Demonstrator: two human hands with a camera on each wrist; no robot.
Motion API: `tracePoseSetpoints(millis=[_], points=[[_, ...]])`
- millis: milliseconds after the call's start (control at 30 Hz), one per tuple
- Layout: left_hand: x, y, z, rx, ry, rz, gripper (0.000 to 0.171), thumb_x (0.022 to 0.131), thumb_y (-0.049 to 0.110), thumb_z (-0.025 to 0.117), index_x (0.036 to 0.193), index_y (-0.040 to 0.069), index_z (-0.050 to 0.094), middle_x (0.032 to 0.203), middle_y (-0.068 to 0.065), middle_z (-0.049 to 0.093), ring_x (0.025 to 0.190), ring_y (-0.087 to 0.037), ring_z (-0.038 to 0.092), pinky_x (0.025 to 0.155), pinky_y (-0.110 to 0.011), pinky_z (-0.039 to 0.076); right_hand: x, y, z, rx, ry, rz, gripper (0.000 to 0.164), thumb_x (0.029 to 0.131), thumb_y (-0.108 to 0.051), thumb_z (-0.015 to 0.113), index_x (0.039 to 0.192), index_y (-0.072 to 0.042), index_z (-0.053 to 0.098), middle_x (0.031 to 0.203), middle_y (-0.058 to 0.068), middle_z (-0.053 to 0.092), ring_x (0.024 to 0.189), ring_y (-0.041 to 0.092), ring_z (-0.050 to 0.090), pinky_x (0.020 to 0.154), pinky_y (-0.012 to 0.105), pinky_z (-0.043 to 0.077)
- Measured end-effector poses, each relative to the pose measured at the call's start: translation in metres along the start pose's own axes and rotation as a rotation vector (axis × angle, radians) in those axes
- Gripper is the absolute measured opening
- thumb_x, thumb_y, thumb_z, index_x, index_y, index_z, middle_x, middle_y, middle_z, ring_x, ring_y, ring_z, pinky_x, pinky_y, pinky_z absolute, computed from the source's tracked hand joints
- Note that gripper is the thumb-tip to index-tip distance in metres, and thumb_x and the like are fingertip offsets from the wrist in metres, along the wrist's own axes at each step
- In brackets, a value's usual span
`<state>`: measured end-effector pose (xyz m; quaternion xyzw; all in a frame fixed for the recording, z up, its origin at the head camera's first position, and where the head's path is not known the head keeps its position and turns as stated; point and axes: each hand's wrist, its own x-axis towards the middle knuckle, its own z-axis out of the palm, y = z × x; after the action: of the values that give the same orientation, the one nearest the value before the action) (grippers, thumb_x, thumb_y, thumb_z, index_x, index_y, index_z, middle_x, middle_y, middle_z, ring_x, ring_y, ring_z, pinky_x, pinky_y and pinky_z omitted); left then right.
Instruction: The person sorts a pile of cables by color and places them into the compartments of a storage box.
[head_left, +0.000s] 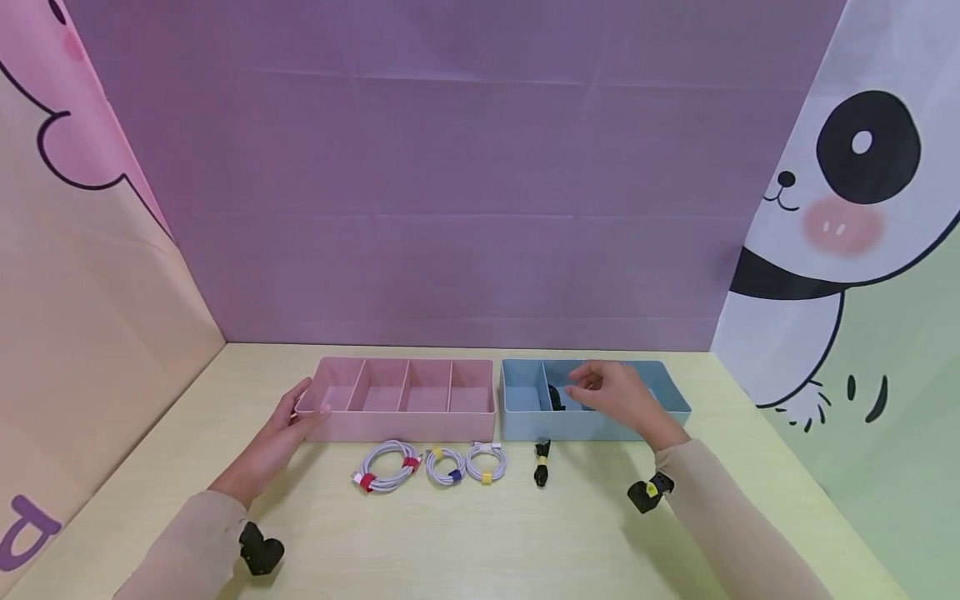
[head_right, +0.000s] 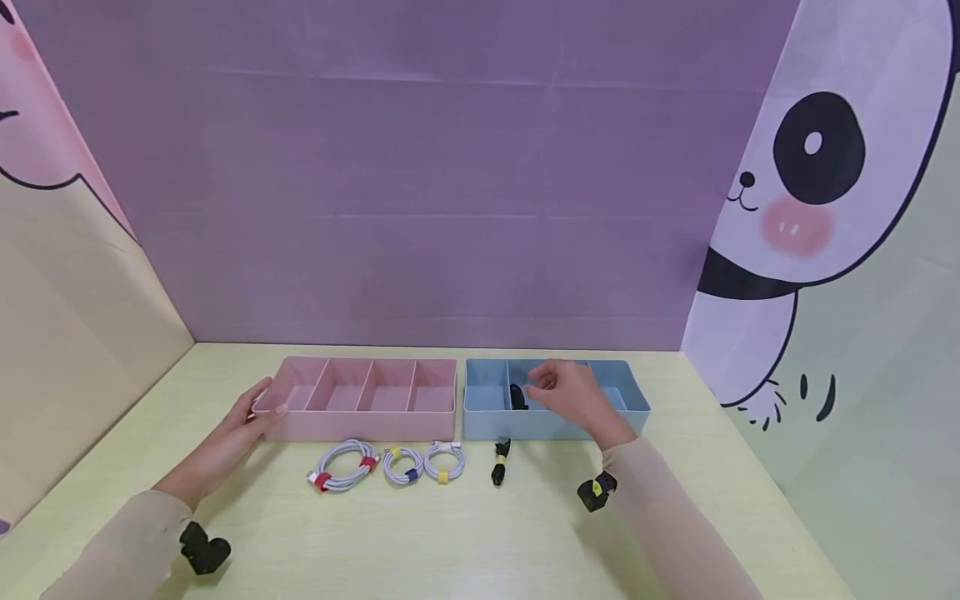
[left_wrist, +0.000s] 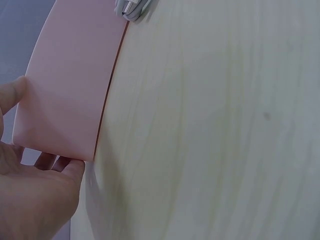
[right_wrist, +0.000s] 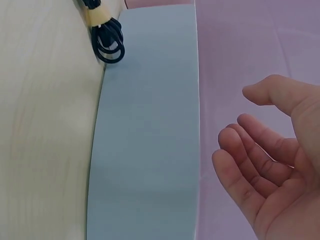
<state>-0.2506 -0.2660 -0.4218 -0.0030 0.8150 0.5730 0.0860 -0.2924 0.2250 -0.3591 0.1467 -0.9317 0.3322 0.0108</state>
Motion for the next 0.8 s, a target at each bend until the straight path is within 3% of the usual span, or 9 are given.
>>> tracePoseSetpoints(millis=[800], points=[[0.0, 0.0, 0.0, 0.025, 0.005, -0.017, 0.099, 0.097, 0.061, 0.053, 0.16, 0.025, -0.015, 0.164, -0.021, -0.014, 0.148, -0.048, -0.002, 0.113, -0.07, 0.007, -0.023, -0.006, 0.015, 0.021, -0.018, -0.057, 0.021, 0.094, -0.026, 0.071, 0.107, -0.01, 0.072, 0.088, -0.006, 0.067, 0.08, 0.012, 0.061, 0.071, 0.033, 0.052]])
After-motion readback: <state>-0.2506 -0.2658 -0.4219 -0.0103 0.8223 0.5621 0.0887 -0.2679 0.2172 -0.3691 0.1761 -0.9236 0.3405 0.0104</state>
